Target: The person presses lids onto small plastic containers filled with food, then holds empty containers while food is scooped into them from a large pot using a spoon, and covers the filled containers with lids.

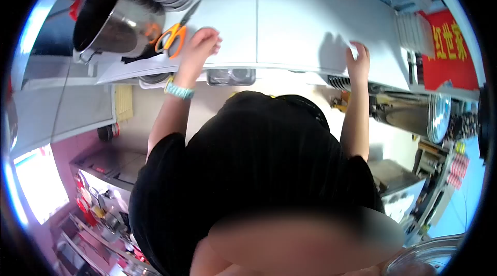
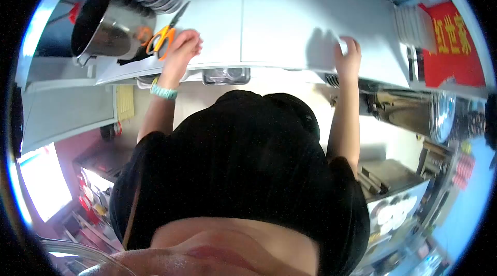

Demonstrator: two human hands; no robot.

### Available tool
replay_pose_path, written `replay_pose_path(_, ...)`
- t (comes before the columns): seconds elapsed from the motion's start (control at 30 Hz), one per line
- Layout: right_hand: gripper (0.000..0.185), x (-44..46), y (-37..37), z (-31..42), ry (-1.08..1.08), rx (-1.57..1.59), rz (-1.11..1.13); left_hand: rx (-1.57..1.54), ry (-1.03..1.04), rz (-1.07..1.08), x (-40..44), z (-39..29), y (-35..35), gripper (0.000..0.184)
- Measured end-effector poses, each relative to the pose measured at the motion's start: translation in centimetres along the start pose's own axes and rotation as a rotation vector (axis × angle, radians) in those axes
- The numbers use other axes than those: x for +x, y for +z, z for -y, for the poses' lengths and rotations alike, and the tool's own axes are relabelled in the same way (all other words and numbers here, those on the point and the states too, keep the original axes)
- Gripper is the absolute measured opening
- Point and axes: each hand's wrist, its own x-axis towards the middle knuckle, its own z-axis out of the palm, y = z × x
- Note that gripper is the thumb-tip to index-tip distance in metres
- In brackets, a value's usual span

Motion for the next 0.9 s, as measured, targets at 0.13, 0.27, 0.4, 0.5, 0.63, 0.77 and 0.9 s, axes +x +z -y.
replay_pose_path(0.13, 0.022, 2.4, 1.8, -0.3, -0.083, -0.349, -0.093, 0.036, -0.025, 0.003, -2.9, 3.8, -0.4, 0.016)
replay_pose_path(0.27, 0.024, 3.6, 2.6, -3.8, -0.034, -0.322, 0.212, -0.104, 0.023, -0.166, -7.9, 6.5, 0.0, 0.010)
replay_pose_path(0.4, 0.023, 0.5, 2.9, 0.6, -0.298, -0.633, -0.154, -0.394, 0.050, -0.626, -11.6, 12.2, 0.6, 0.009)
replay_pose_path(0.5, 0.021, -2.1, 2.5, 6.7, -0.600, -0.213, -0.044, -0.462, -0.070, -0.804, -14.7, 16.5, 1.4, 0.007)
replay_pose_path(0.63, 0.015, -9.1, 7.0, 13.5, -1.192, 0.400, 0.810, -0.585, -0.163, -0.881, -18.8, 20.8, 2.2, 0.007)
replay_pose_path(0.77, 0.025, -15.8, 23.1, 9.6, -0.292, 0.345, 1.261, -0.647, -0.256, -0.946, -21.1, 25.0, 2.3, 0.010)
replay_pose_path(0.9, 0.040, -17.7, 40.0, 2.3, 0.754, 0.297, 1.322, -0.578, -0.437, -1.056, -23.9, 27.4, 1.6, 0.016)
